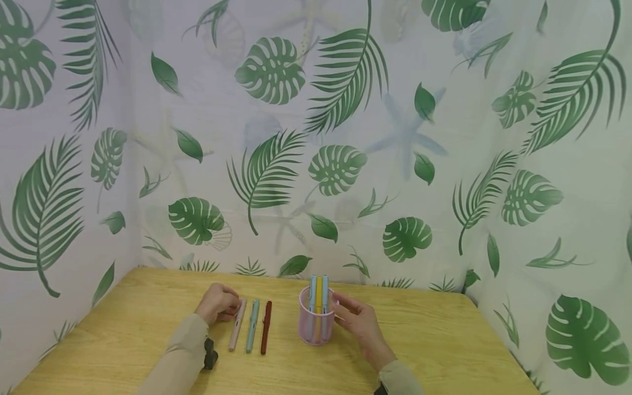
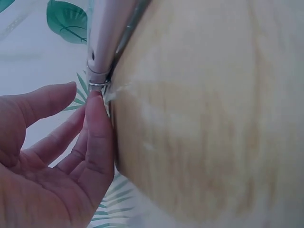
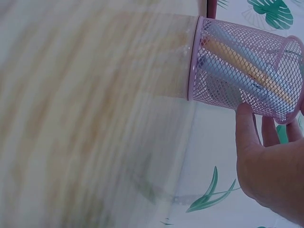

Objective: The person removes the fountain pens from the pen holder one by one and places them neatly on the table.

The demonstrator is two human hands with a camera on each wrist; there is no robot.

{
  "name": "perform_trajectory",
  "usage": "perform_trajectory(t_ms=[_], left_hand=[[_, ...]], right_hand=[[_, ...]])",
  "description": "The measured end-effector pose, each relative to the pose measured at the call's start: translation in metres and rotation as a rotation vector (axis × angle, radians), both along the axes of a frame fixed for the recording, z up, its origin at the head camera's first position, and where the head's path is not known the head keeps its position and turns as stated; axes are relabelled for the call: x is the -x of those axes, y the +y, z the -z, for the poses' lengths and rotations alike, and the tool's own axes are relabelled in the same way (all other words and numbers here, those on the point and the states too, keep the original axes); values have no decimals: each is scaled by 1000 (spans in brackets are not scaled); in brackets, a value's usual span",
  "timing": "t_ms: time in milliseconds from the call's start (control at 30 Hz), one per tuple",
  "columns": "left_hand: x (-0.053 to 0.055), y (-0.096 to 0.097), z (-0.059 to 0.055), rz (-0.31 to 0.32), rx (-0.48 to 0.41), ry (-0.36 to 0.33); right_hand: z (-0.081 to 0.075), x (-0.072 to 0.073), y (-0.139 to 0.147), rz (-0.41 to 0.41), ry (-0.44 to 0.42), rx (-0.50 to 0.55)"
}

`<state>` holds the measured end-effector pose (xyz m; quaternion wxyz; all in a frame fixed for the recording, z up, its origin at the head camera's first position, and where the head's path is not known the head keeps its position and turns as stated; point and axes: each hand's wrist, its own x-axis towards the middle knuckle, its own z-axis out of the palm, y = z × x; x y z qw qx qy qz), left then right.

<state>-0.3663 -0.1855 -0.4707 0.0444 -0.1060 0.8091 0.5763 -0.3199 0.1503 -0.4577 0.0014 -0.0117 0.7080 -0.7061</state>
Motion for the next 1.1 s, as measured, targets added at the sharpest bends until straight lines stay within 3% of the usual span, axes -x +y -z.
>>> perform_trajectory(t_ms=[200, 500, 767, 1100], left_hand=[[-2, 0, -4, -10, -66, -16], [-2, 3, -11, -27, -120, 33], [-5, 13, -21, -45, -147, 89], [-6, 32, -23, -34, -194, 207]], right_hand=[[1, 0, 1, 8, -3, 10], [5, 0, 2, 10, 11, 17], [1, 0, 2, -4, 6, 10], [1, 1, 2, 7, 10, 10]])
